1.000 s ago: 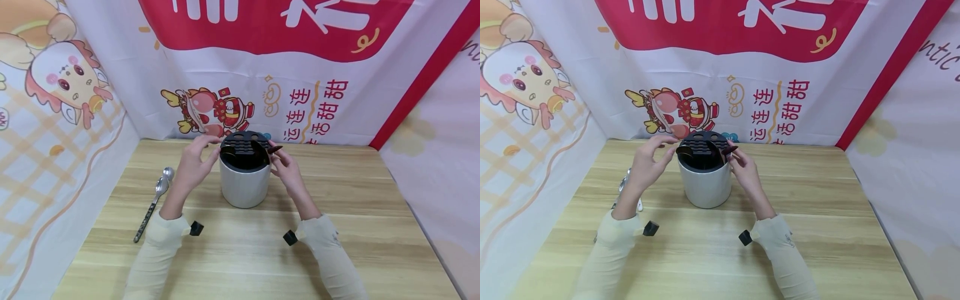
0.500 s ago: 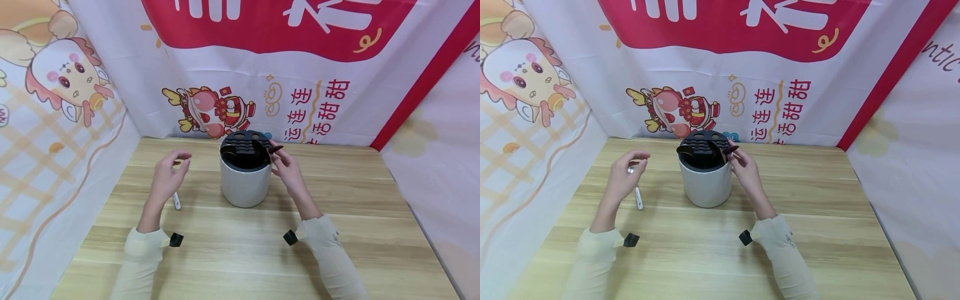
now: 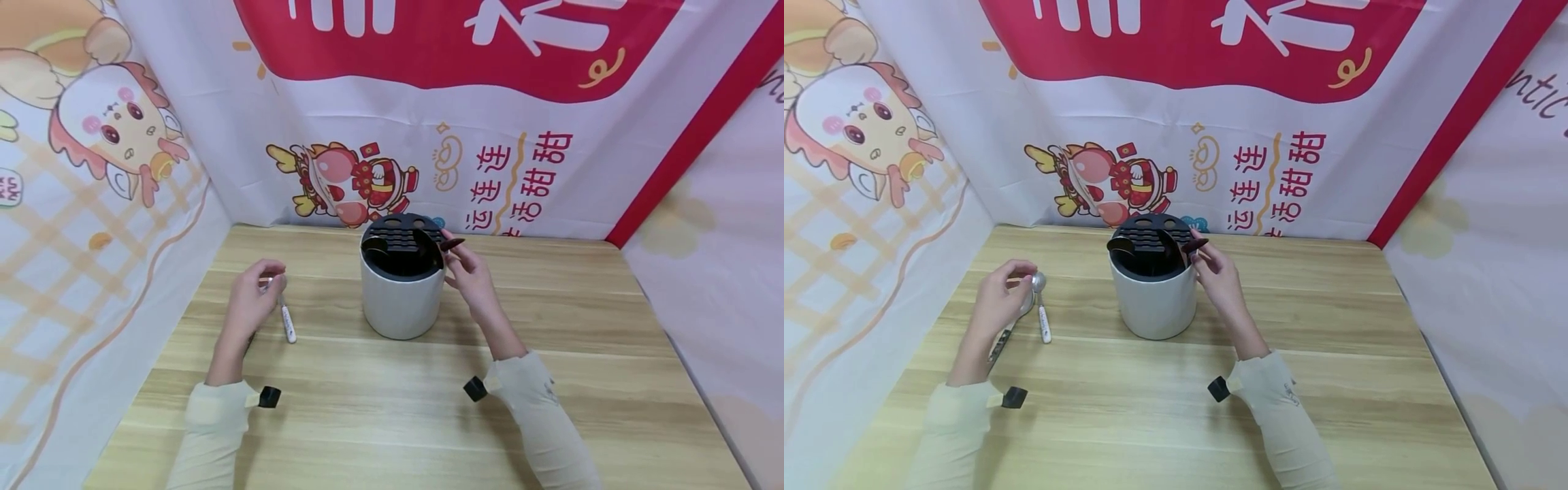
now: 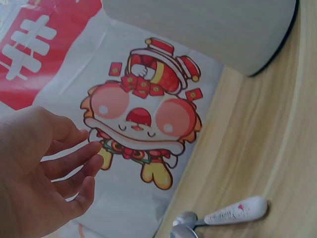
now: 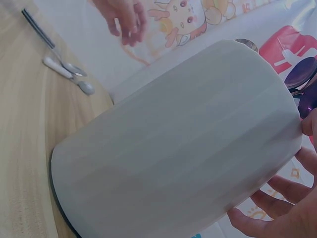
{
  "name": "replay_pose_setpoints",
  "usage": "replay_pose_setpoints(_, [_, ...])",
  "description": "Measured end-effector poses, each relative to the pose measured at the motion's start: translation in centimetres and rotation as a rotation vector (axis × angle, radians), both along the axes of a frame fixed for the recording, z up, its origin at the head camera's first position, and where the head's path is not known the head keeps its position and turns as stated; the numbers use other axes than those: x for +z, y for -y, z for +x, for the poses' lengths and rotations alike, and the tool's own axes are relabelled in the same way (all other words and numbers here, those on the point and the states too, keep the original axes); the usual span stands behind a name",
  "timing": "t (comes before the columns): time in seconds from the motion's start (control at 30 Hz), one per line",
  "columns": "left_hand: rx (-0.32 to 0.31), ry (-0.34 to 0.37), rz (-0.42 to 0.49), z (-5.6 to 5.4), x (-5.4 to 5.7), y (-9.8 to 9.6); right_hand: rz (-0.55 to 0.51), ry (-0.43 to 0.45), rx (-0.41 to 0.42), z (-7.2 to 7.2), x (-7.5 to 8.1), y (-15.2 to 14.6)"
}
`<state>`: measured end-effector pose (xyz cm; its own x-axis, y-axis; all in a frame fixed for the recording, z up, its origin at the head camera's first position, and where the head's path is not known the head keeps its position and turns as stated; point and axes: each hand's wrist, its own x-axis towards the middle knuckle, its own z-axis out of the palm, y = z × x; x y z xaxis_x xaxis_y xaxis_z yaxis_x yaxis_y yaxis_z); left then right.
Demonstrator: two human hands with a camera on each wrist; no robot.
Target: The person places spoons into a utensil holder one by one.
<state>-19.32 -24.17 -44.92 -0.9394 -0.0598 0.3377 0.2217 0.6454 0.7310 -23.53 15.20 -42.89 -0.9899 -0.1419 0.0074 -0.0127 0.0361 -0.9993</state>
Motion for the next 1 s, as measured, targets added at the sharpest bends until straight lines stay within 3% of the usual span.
replay_pose_setpoints(0.33, [0.043, 0.159, -0.037, -0.2, -2.4, 2.7, -0.003, -0.006, 0.0, 0.1, 0.1, 0.0])
replay_pose_setpoints(0.5, [0.049, 0.253, -0.122, 0.1, -3.9, 4.0, -0.004, 0.002, 0.001, 0.0, 0.1, -0.1])
replay_pose_setpoints(0.8, [0.103, 0.34, -0.306, 0.1, -6.0, 5.4, 0.001, 0.007, 0.004, 0.1, -0.1, -0.1])
replay_pose_setpoints(1.0, [0.162, 0.388, -0.34, 0.7, -6.9, 5.6, -0.002, -0.005, 0.003, 0.1, -0.3, -0.2])
